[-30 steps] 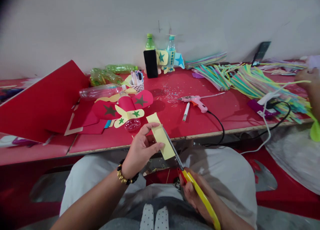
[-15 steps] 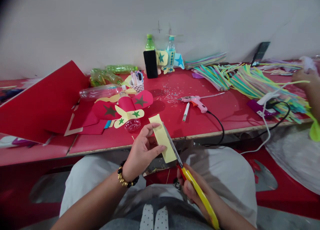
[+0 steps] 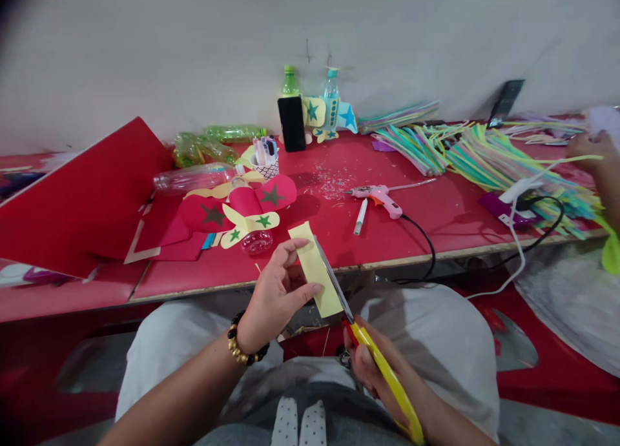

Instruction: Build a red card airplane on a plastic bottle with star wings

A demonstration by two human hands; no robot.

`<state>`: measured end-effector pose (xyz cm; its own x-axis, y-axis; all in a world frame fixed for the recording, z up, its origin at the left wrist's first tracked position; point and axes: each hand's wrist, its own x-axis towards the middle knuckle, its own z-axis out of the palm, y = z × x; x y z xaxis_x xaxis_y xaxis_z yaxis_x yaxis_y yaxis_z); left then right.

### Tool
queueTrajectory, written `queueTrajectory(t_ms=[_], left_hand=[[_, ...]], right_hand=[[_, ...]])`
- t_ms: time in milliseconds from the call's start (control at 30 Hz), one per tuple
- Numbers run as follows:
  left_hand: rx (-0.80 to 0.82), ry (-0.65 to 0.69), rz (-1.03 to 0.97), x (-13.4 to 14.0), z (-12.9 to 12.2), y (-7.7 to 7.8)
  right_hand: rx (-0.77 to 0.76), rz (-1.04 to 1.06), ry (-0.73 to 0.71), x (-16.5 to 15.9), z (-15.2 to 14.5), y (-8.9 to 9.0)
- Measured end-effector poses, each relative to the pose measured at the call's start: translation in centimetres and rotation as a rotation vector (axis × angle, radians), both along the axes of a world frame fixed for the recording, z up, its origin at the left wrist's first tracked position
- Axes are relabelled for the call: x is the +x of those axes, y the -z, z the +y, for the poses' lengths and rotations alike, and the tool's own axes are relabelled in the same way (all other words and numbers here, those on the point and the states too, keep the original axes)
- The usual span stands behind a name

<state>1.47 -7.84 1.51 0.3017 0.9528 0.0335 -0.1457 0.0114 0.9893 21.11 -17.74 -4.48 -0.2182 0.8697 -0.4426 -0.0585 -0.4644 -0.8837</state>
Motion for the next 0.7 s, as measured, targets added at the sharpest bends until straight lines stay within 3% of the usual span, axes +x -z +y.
queueTrajectory(t_ms=[167, 367, 567, 700], left_hand=[[-0.021, 0.011, -0.047, 0.1, 0.0, -0.2], [-0.022, 0.011, -0.040, 0.1, 0.0, -0.2], [-0.020, 0.013, -0.023, 0.1, 0.0, -0.1], [-0.022, 0.024, -0.037, 0.1, 0.0, -0.2]], right_hand=[[0.070, -0.049, -0.060, -0.5, 0.2, -2.4], [-0.020, -0.052, -0.080, -1.3, 0.9, -4.2], [0.008, -0.083, -0.030, -1.5, 0.8, -4.0], [0.024, -0.065, -0.026, -0.7, 0.1, -2.5]])
